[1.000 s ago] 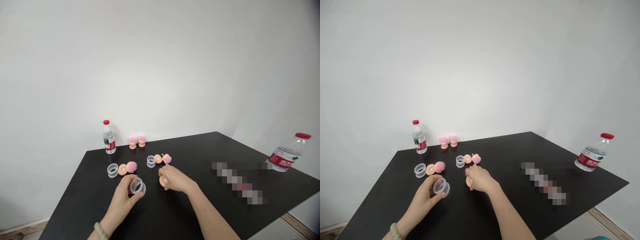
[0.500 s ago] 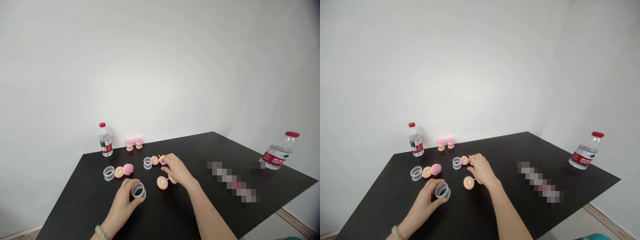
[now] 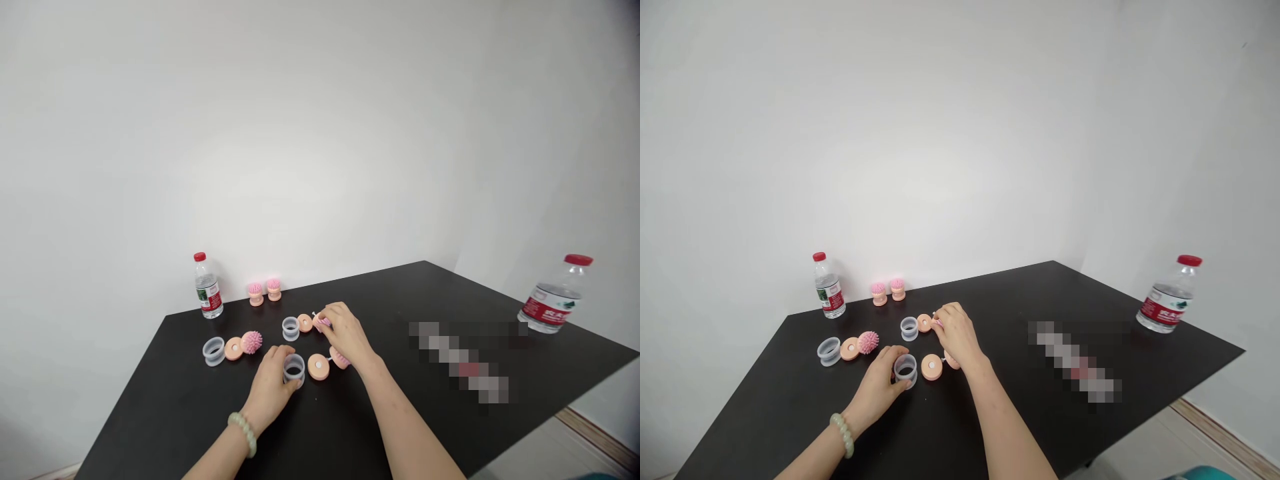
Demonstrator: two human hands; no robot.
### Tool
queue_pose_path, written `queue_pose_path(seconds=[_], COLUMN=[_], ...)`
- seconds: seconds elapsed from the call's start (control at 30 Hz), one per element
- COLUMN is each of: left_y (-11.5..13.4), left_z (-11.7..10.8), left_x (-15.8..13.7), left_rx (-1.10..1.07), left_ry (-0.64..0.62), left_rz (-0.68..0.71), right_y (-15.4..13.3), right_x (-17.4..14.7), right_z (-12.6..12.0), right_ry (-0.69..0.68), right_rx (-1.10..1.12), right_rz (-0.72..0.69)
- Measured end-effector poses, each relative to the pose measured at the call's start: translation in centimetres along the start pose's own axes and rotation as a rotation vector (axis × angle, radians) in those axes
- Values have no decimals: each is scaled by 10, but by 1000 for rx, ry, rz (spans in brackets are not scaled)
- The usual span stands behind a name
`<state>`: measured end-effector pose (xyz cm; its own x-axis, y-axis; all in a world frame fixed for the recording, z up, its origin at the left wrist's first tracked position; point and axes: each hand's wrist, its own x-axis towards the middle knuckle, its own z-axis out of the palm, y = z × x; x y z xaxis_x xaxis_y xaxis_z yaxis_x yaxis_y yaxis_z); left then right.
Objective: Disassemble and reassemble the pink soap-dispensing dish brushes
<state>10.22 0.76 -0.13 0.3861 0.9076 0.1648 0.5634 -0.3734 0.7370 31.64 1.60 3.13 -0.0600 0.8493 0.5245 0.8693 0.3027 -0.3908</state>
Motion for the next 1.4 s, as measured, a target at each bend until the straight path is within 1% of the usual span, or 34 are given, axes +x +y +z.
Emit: queue_pose_path(seconds=[0.13, 0.2, 0.27, 0.43, 0.5, 0.6, 0.7, 0.83, 0.93, 1.03, 1.13, 1.2, 1.3, 1.4], left_y=[3, 5, 6, 6, 5, 3, 2, 3, 2, -8, -25, -36, -47, -49], left_z=[8, 12, 14, 18, 20, 23, 25, 23, 13, -2, -15, -19, -17, -13], left_x=[4, 6, 6, 9, 11, 15, 14, 4, -9, -25, -42, -52, -63, -67], left_rx=[42, 61, 81, 120, 129, 143, 152, 161, 165, 184, 219, 229, 208, 175], left_ry=[5, 6, 5, 9, 12, 20, 36, 58, 70, 125, 188, 215, 286, 330], left_rz=[6, 10, 11, 18, 23, 26, 29, 56, 85, 162, 241, 269, 271, 267], right_y=[3, 7, 15, 41, 48, 50, 47, 45, 45, 45, 43, 41, 36, 29], right_x=[0, -1, -4, -12, -12, -8, -5, -5, -7, -7, -6, -4, 1, 4], right_z=[-5, -9, -14, -24, -25, -22, -17, -13, -13, -13, -14, -13, -10, -4], right_ry=[-34, -82, -173, -458, -542, -649, -718, -742, -712, -615, -425, -280, -90, 57], right_rx=[-2, 4, 28, 100, 106, 91, 58, 49, 67, 101, 122, 127, 150, 206], right_rz=[75, 116, 139, 167, 183, 194, 211, 221, 218, 210, 219, 225, 212, 170])
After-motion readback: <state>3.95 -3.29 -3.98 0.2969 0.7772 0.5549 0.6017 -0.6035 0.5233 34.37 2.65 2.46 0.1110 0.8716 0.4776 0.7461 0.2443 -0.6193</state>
